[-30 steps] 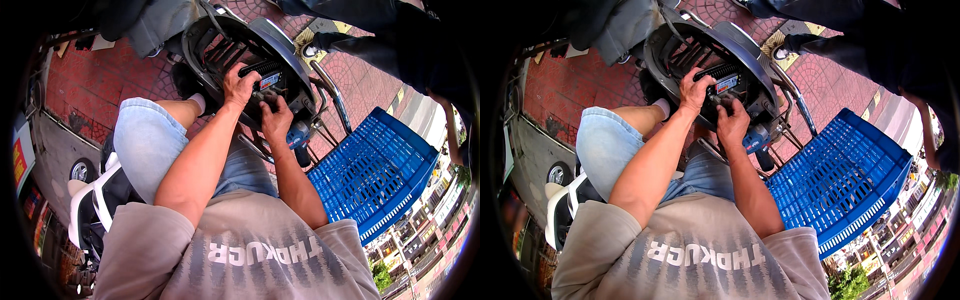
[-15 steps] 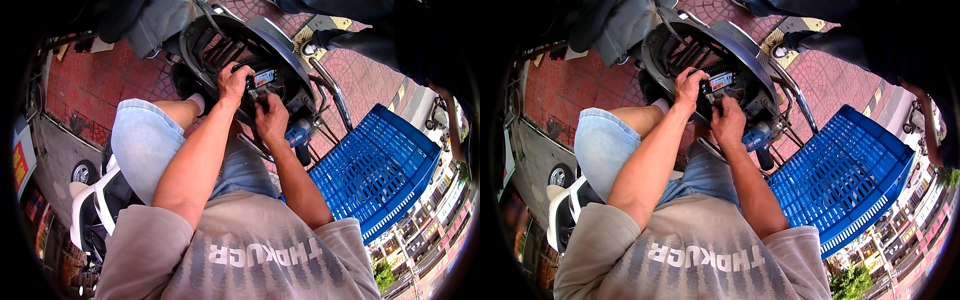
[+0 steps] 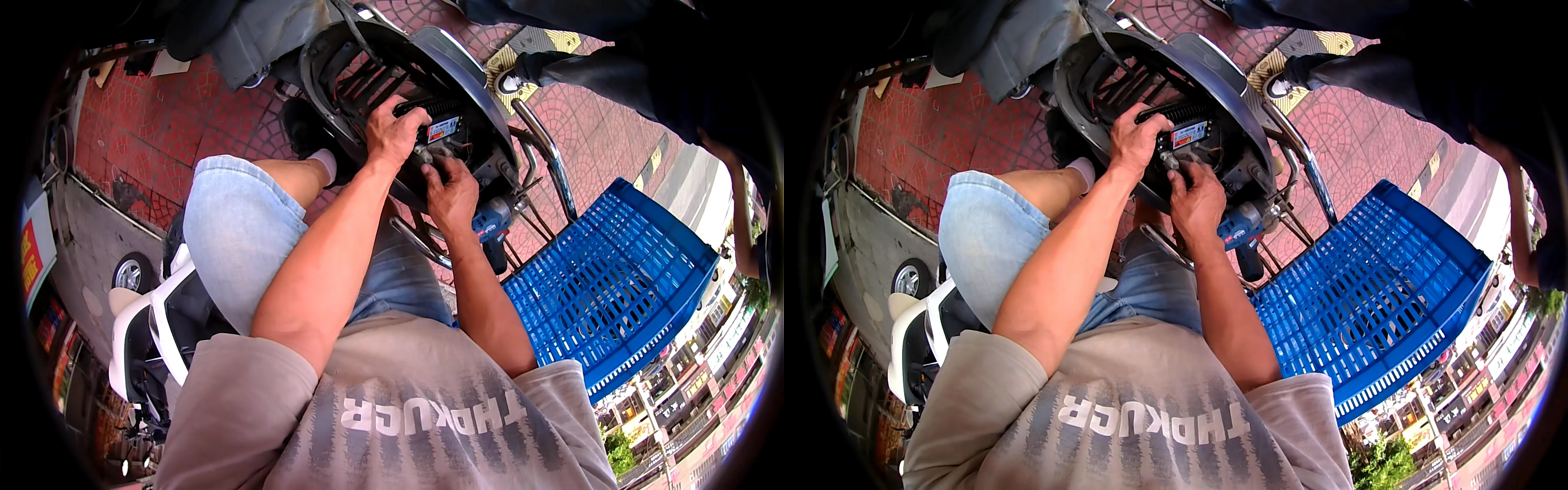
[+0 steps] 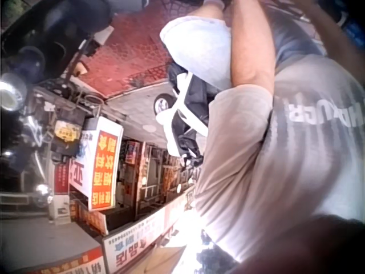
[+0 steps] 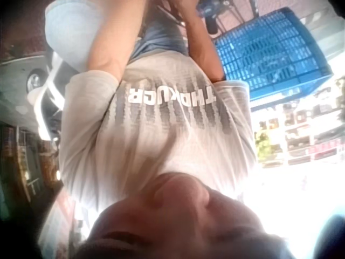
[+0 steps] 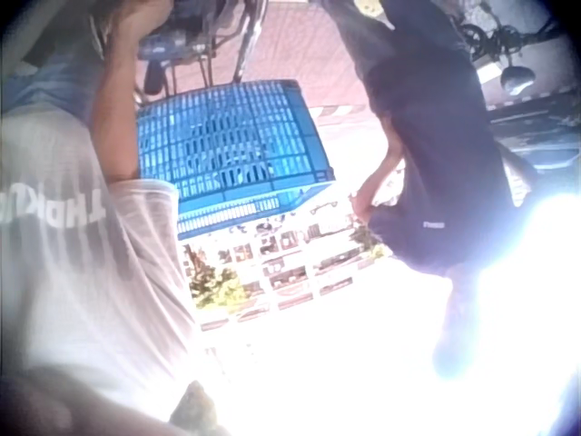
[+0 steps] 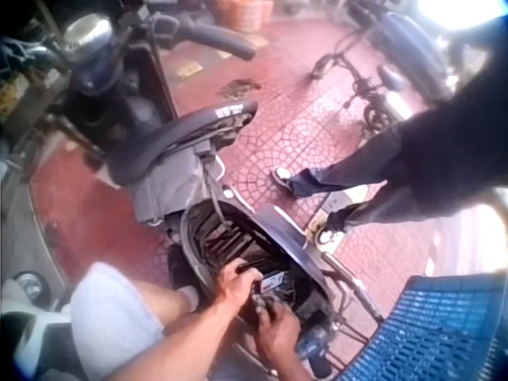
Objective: The person repairs an electric scooter by installing a new controller unit. They connect multiple wires to the controller, secure it with a power drill, and organize the wiring inside the scooter's under-seat compartment.
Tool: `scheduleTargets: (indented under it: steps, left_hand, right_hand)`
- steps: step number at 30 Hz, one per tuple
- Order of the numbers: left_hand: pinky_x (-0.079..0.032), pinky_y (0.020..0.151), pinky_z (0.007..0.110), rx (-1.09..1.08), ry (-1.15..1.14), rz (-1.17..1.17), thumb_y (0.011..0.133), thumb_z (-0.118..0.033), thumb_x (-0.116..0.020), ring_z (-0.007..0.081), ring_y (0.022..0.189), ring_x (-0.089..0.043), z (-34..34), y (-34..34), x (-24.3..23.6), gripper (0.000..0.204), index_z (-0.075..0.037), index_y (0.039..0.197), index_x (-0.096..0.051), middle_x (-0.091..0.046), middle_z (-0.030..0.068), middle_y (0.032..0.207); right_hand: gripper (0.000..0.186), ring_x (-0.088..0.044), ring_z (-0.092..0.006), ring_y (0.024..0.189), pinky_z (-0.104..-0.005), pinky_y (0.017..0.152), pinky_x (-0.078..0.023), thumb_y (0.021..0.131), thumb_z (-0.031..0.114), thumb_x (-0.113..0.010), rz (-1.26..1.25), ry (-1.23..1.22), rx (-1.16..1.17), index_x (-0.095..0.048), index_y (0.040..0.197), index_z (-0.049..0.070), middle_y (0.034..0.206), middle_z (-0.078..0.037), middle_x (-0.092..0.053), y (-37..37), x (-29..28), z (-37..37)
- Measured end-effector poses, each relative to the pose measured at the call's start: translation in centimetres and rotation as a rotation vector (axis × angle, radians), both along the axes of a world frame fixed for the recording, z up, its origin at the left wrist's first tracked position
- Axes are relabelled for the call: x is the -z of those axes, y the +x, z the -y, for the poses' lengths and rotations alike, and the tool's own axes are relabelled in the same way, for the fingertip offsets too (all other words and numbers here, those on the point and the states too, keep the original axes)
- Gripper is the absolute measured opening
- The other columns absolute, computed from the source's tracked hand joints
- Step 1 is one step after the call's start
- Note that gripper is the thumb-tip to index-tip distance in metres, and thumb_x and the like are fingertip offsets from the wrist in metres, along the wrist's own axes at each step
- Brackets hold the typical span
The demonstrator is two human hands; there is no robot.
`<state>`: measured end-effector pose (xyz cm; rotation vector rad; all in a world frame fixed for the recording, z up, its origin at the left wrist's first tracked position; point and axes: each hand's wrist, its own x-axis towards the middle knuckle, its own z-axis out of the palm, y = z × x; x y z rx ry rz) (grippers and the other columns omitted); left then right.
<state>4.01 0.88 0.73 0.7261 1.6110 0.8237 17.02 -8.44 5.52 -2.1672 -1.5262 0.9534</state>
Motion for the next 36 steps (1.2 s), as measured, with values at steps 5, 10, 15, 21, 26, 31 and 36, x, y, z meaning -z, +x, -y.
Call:
scheduleTargets:
  steps: [5, 10, 15, 21, 26, 31, 36]
  left_hand:
    - [-0.055, 0.084, 0.04, -0.039, 0.004, 0.022, 0.073, -0.029, -0.076, 0.0329, 0.082, -0.07, 0.6, 0.2, 0.1, 0.037, 0.001, 0.094, -0.075, -0.076, 0.0202, 0.087]
    - [-0.055, 0.085, 0.039, -0.072, -0.01, 0.073, 0.074, -0.027, -0.076, 0.031, 0.083, -0.071, 0.8, 0.4, 0.6, 0.037, 0.003, 0.096, -0.075, -0.077, 0.0195, 0.089]
    - [-0.056, 0.085, 0.039, -0.023, 0.028, 0.032, 0.074, -0.028, -0.077, 0.032, 0.085, -0.071, 0.4, 0.3, -0.1, 0.039, 0.003, 0.097, -0.075, -0.077, 0.02, 0.089]
    - [-0.056, 0.085, 0.04, 0.016, 0.007, 0.0, 0.074, -0.029, -0.078, 0.0328, 0.084, -0.072, 0.7, 0.1, 0.1, 0.039, 0.002, 0.097, -0.075, -0.077, 0.0207, 0.09]
    - [-0.057, 0.085, 0.041, 0.021, 0.046, 0.029, 0.074, -0.029, -0.078, 0.0324, 0.084, -0.072, 0.4, -0.1, -0.6, 0.039, 0.002, 0.097, -0.075, -0.077, 0.0198, 0.09]
    - [-0.057, 0.085, 0.041, 0.05, 0.044, -0.019, 0.074, -0.03, -0.078, 0.0332, 0.085, -0.072, 0.4, 0.2, -0.9, 0.039, 0.001, 0.097, -0.075, -0.077, 0.019, 0.09]
    - [-0.056, 0.086, 0.041, 0.032, 0.067, -0.007, 0.075, -0.03, -0.077, 0.034, 0.085, -0.072, 1.1, 0.4, 0.0, 0.038, 0.001, 0.097, -0.075, -0.077, 0.0191, 0.09]
  right_hand:
    - [0.022, -0.073, -0.0429, 0.095, -0.0483, 0.085, -0.056, 0.092, 0.018, -0.077, -0.075, -0.012, 0.058, -0.079, 0.109, 0.005, 0.103, -0.021, -0.075, 0.2, 0.4, -0.2]
    - [0.022, -0.073, -0.0419, 0.089, -0.0457, 0.082, -0.056, 0.092, 0.019, -0.078, -0.155, -0.072, 0.13, -0.079, 0.107, 0.003, 0.098, -0.022, -0.075, 0.7, 0.6, -0.6]
    - [0.023, -0.073, -0.041, 0.085, -0.0445, 0.078, -0.056, 0.092, 0.019, -0.078, -0.204, -0.184, 0.143, -0.079, 0.107, 0.003, 0.096, -0.021, -0.075, 1.4, 0.2, -1.3]
    - [0.021, -0.072, -0.038, 0.078, -0.0438, 0.076, -0.055, 0.09, 0.018, -0.08, -0.096, 0.045, 0.06, -0.079, 0.104, 0.002, 0.089, -0.02, -0.075, 0.0, 0.7, -0.3]
    - [0.019, -0.073, -0.0346, 0.078, -0.0417, 0.078, -0.057, 0.088, 0.015, -0.082, -0.121, -0.092, 0.21, -0.079, 0.101, 0.001, 0.088, -0.019, -0.076, -0.3, 0.2, -1.2]
    - [0.018, -0.074, -0.0288, 0.077, -0.0394, 0.078, -0.057, 0.087, 0.013, -0.083, -0.305, 0.052, 0.383, -0.078, 0.098, 0.0, 0.086, -0.018, -0.077, -0.3, 1.4, -1.0]
    - [0.015, -0.073, -0.0347, 0.079, -0.0409, 0.076, -0.056, 0.086, 0.011, -0.082, -0.141, 0.07, 0.214, -0.076, 0.096, 0.002, 0.088, -0.017, -0.074, -0.9, 1.2, -1.5]
